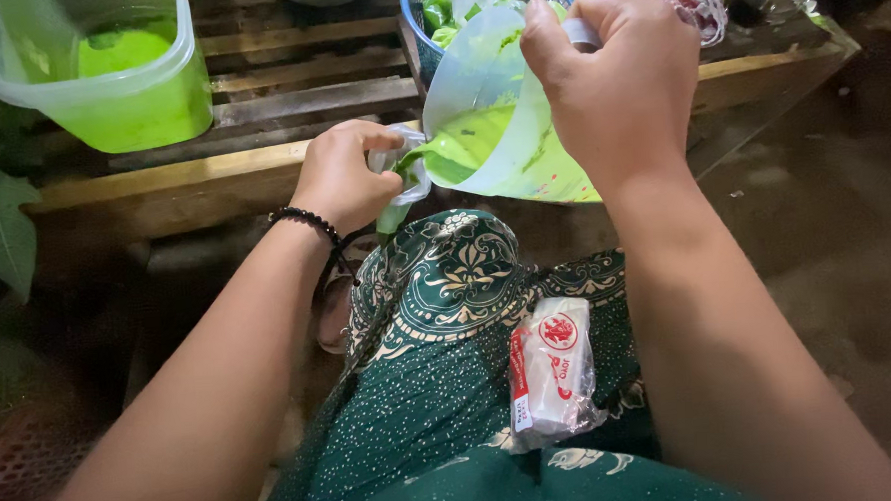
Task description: The person pours a green blended mixture from a pitcher into small plastic bags, ties each bag, and places it into a blue basket. The person repeats this process multiple times.
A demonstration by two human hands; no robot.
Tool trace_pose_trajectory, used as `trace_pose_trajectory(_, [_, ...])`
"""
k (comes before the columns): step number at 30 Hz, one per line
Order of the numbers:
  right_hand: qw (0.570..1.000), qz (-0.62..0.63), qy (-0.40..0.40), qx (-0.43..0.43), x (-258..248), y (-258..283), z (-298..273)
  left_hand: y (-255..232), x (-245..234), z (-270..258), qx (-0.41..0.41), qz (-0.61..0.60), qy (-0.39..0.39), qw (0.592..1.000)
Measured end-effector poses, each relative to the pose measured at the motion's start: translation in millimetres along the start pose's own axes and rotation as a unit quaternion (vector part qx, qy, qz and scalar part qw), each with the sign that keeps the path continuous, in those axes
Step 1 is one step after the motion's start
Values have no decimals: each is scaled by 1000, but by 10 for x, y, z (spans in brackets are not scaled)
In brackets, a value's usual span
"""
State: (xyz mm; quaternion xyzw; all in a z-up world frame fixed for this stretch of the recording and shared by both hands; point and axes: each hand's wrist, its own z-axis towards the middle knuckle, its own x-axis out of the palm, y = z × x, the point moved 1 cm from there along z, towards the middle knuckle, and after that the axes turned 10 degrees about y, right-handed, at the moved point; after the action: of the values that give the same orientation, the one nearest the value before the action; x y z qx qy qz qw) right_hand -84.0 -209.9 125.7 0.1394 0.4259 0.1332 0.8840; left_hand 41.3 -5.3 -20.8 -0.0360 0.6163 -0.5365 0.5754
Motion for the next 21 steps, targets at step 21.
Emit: trace_pose_trajectory(21, [999, -21, -9, -24, -57, 77, 19, -11, -2, 20, -3, 13, 8, 1000])
